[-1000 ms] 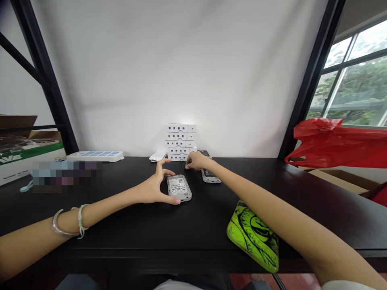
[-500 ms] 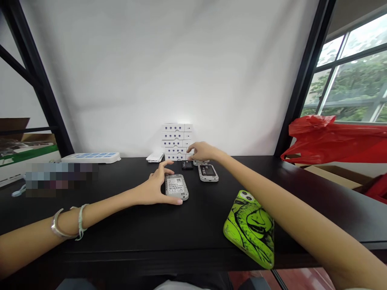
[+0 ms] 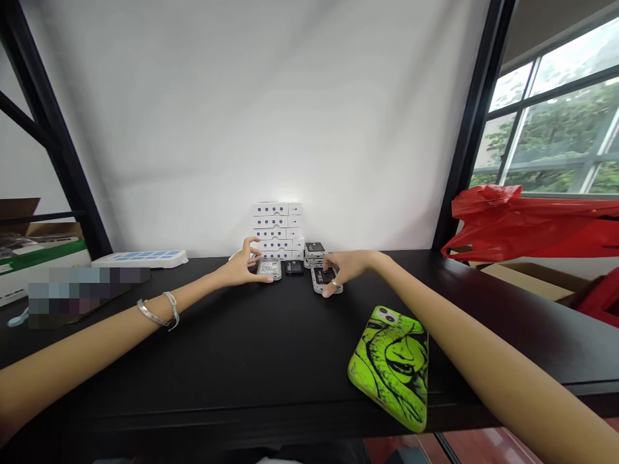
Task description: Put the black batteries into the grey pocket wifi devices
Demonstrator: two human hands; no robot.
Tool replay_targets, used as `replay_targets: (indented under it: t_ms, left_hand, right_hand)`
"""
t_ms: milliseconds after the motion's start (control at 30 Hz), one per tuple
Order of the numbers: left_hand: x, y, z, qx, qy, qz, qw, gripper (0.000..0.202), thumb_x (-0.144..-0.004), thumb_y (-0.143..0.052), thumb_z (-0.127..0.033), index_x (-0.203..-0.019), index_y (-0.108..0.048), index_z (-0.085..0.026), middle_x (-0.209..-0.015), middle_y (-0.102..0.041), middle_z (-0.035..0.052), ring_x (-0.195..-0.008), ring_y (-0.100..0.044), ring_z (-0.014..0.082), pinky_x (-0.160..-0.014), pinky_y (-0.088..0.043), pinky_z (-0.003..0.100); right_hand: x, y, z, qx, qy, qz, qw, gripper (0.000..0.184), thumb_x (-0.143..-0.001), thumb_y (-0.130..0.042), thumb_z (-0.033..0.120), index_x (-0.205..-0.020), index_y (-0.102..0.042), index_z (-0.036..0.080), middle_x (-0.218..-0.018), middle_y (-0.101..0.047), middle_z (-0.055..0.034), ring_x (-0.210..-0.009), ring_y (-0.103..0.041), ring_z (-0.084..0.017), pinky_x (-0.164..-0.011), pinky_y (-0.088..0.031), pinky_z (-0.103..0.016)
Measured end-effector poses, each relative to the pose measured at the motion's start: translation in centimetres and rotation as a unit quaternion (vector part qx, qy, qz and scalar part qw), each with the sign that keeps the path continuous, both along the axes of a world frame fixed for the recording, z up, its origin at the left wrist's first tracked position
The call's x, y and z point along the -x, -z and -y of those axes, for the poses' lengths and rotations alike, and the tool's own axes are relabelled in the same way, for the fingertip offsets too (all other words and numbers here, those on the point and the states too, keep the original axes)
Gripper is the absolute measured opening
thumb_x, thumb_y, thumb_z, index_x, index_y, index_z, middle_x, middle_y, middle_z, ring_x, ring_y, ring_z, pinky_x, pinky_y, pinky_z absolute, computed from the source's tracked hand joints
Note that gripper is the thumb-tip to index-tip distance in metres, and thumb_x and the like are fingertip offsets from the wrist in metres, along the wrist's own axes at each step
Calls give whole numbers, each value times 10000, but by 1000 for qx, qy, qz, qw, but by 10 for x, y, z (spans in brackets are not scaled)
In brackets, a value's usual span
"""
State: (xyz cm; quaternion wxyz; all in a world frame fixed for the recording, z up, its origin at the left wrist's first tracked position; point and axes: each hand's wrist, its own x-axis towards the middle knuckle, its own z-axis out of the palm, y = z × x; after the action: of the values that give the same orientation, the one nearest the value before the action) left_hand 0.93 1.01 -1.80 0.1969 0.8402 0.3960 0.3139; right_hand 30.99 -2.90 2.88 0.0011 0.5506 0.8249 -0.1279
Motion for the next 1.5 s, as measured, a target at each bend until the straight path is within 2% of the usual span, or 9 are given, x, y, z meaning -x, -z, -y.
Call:
replay_targets:
  t_ms: [167,333,533,700,833,1033,1200,1400,1500]
  left_hand:
    - [1,-8,13,-33,3,-35,999,977,-573,-759,-535,-1317,-195,-247,-1265,-433,142,-1202,-457,334,-995,-359,479]
    - [-5,-12,51,-93,-11,-65,993,852,-644,-708,-539,-1296,-224,-283,-1242,-457,113,-1152,-480,310,-939,-408,485]
    - [-17,-4,99,6,82,-25,996,995,-509,-794,-541,-1289,-236,-277,-1231,-467,114,-1186,-451,311,-966,-409,473]
    - [-15,1,104,43,94,0,995,1012,-509,-804,-510,-1298,-222,-258,-1236,-467,128,-1199,-439,327,-990,-370,507]
    - [-11,2,100,43,59,-39,997,1086,-476,-800,-558,-1330,-185,-291,-1248,-470,117,-1209,-399,377,-981,-320,578]
    - [-11,0,102,33,25,-57,997,1163,-438,-789,-611,-1349,-140,-292,-1273,-446,137,-1227,-354,397,-981,-295,592]
    - [-11,-2,106,66,23,-36,997,1166,-445,-793,-593,-1348,-132,-267,-1230,-465,151,-1229,-365,400,-981,-291,592]
    - [-13,1,105,80,-17,-31,996,1223,-424,-800,-596,-1361,-86,-266,-1270,-443,176,-1243,-345,408,-985,-269,603]
    - [-12,4,103,76,-5,-30,997,1234,-440,-790,-602,-1371,-56,-259,-1276,-459,166,-1250,-339,407,-1007,-226,609]
  right_hand:
    - [-1,6,-4,-1,-4,-20,1000,718,-437,-764,593,-997,-515,219,-1046,-564,-58,-911,-545,-262,-728,-430,-318]
    - [-2,0,6,-13,-13,-41,999,738,-373,-809,535,-953,-484,216,-980,-550,-52,-832,-533,-240,-661,-422,-305]
    - [55,-14,43,-10,-145,-72,987,722,-430,-796,525,-1025,-516,225,-1013,-564,-40,-854,-537,-232,-673,-420,-295]
    - [91,-7,47,0,-209,-62,976,691,-451,-776,549,-1002,-543,204,-1015,-575,-39,-886,-541,-234,-714,-423,-301]
    - [90,2,39,19,-184,-58,981,659,-490,-753,564,-990,-522,203,-1033,-540,-42,-903,-528,-237,-723,-429,-311]
    - [91,8,34,41,-134,-93,986,757,-398,-807,479,-998,-432,209,-1070,-448,-48,-966,-481,-256,-754,-455,-344]
    - [87,5,41,14,-120,-183,976,667,-484,-806,398,-985,-396,239,-956,-493,-8,-810,-504,-191,-644,-452,-299]
    - [81,12,37,215,-34,-388,896,650,-633,-745,174,-1159,-374,270,-687,-491,75,-673,-553,-112,-664,-495,-270]
    - [76,13,24,168,34,-453,875,414,-720,-672,155,-1073,-472,238,-700,-507,50,-665,-574,-112,-654,-530,-280]
